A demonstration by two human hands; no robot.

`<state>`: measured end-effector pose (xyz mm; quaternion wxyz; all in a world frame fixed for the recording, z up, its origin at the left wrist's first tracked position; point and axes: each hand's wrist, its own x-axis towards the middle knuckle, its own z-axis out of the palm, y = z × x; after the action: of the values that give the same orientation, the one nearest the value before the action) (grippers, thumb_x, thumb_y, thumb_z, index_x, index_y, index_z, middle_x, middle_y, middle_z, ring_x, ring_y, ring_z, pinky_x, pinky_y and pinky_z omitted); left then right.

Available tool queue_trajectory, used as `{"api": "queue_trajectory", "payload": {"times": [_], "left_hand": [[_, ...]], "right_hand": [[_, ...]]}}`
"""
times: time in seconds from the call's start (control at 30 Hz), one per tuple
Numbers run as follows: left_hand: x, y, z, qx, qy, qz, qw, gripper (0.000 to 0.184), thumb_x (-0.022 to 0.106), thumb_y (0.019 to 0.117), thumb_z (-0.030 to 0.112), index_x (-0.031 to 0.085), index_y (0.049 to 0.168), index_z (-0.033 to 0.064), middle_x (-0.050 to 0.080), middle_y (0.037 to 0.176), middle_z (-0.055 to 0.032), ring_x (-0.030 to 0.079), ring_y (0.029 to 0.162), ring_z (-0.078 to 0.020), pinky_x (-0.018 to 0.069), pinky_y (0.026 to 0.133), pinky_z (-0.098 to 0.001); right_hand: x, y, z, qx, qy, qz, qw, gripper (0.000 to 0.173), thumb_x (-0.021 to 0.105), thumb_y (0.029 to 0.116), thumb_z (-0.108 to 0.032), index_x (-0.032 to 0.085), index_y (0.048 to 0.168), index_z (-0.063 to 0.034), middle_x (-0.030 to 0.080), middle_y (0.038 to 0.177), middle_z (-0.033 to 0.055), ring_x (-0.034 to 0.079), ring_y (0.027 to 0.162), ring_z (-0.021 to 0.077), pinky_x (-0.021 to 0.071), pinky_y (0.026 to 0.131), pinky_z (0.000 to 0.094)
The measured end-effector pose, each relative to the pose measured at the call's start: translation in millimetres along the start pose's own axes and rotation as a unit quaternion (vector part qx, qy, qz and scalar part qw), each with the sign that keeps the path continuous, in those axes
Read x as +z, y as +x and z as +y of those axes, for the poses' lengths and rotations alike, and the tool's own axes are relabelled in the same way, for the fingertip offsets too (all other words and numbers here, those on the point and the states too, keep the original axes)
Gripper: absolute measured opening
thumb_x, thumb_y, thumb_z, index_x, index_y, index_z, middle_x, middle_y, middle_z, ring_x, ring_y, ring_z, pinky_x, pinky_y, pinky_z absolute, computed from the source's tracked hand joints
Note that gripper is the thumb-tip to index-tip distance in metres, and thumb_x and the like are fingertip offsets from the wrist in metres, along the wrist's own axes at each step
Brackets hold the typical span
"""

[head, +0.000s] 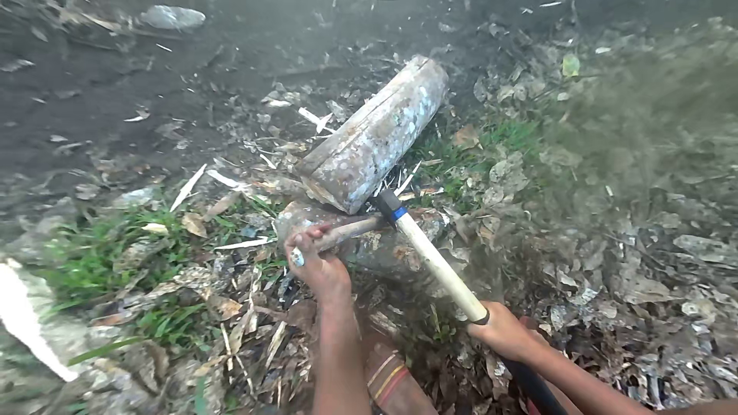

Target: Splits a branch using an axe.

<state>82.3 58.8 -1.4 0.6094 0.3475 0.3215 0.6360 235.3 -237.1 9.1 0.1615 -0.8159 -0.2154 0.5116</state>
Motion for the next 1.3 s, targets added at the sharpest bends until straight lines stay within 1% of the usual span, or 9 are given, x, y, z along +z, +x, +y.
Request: {"api": "queue_trajectory", "payload": {"times": [0.07,0.17,0.3,0.57,0.67,0.83,1.0,1.2,1.3], "left_hand": [[-2,-1,-7,0.028,-0.006,0.019,0.999,0.028,0.034,0.1108,0.025,0.054,0.094,0.0141,0.061,0.077,0.0020,0.065,0.076,-0.0145,0.0580,0.080,-0.0347],[-18,6,-11,0.046,-0.004,-0.088,0.995,0.033,0.040,0.1077,0.033,0.059,0.084,0.0194,0.061,0.073,0.0054,0.062,0.069,-0.0115,0.0569,0.072,-0.0320],[-41,23,-7,0.016,0.007,-0.199,0.980,0.031,0.041,0.1069,0.036,0.060,0.087,0.0226,0.061,0.075,0.0077,0.064,0.074,-0.0109,0.0567,0.079,-0.0333],[-44,31,-1,0.006,0.022,-0.256,0.966,0.023,0.050,0.1046,0.040,0.062,0.090,0.0262,0.063,0.080,0.0102,0.065,0.081,-0.0095,0.0559,0.085,-0.0334],[-40,31,0,0.004,0.033,-0.265,0.964,0.023,0.051,0.1043,0.041,0.063,0.091,0.0264,0.065,0.082,0.0102,0.066,0.083,-0.0095,0.0560,0.086,-0.0335],[-40,29,2,0.018,0.040,-0.270,0.962,0.023,0.050,0.1050,0.042,0.062,0.092,0.0257,0.064,0.084,0.0093,0.066,0.084,-0.0107,0.0561,0.086,-0.0343],[-38,17,5,0.030,0.064,-0.237,0.969,0.023,0.049,0.1061,0.039,0.061,0.093,0.0243,0.065,0.085,0.0089,0.066,0.086,-0.0107,0.0563,0.088,-0.0341],[-17,2,17,0.071,0.092,-0.083,0.990,0.019,0.048,0.1066,0.026,0.059,0.094,0.0158,0.065,0.079,0.0048,0.067,0.076,-0.0137,0.0602,0.080,-0.0358],[-10,0,26,0.106,0.117,-0.037,0.987,0.016,0.048,0.1063,0.017,0.058,0.095,0.0121,0.066,0.080,0.0023,0.069,0.076,-0.0154,0.0608,0.079,-0.0368]], "right_hand": [[-3,-8,-4,0.003,-0.011,0.006,1.000,0.029,0.073,0.0743,-0.035,0.067,0.091,-0.0128,0.062,0.072,0.0011,0.061,0.065,0.0162,0.0517,0.062,0.0432],[-8,-19,1,-0.016,0.006,0.023,1.000,0.030,0.072,0.0711,-0.037,0.068,0.091,-0.0143,0.062,0.072,-0.0010,0.062,0.063,0.0140,0.0528,0.060,0.0416],[-27,-41,-16,-0.067,0.050,0.085,0.993,0.026,0.071,0.0683,-0.036,0.067,0.086,-0.0182,0.062,0.066,-0.0063,0.061,0.057,0.0076,0.0532,0.053,0.0346],[-75,-77,-86,-0.285,0.170,0.171,0.928,0.020,0.074,0.0781,-0.031,0.066,0.091,-0.0182,0.067,0.070,-0.0084,0.065,0.057,0.0055,0.0585,0.052,0.0271],[-61,-67,-83,-0.239,0.178,0.133,0.945,0.016,0.073,0.0769,-0.029,0.065,0.085,-0.0182,0.065,0.066,-0.0076,0.064,0.054,0.0072,0.0574,0.051,0.0297],[-17,-14,-24,0.002,0.020,-0.007,1.000,0.022,0.073,0.0797,-0.030,0.064,0.081,-0.0105,0.059,0.064,0.0023,0.059,0.054,0.0156,0.0512,0.054,0.0403],[-9,3,1,-0.009,-0.008,-0.014,1.000,0.023,0.073,0.0772,-0.033,0.063,0.081,-0.0116,0.058,0.064,0.0005,0.058,0.056,0.0136,0.0505,0.055,0.0391],[2,7,8,0.013,0.036,-0.005,0.999,0.021,0.074,0.0777,-0.029,0.063,0.082,-0.0103,0.058,0.065,-0.0002,0.058,0.056,0.0124,0.0502,0.057,0.0365],[11,6,10,0.004,0.039,-0.015,0.999,0.029,0.075,0.0797,-0.032,0.066,0.092,-0.0079,0.062,0.072,0.0024,0.062,0.063,0.0137,0.0541,0.063,0.0379]]}}
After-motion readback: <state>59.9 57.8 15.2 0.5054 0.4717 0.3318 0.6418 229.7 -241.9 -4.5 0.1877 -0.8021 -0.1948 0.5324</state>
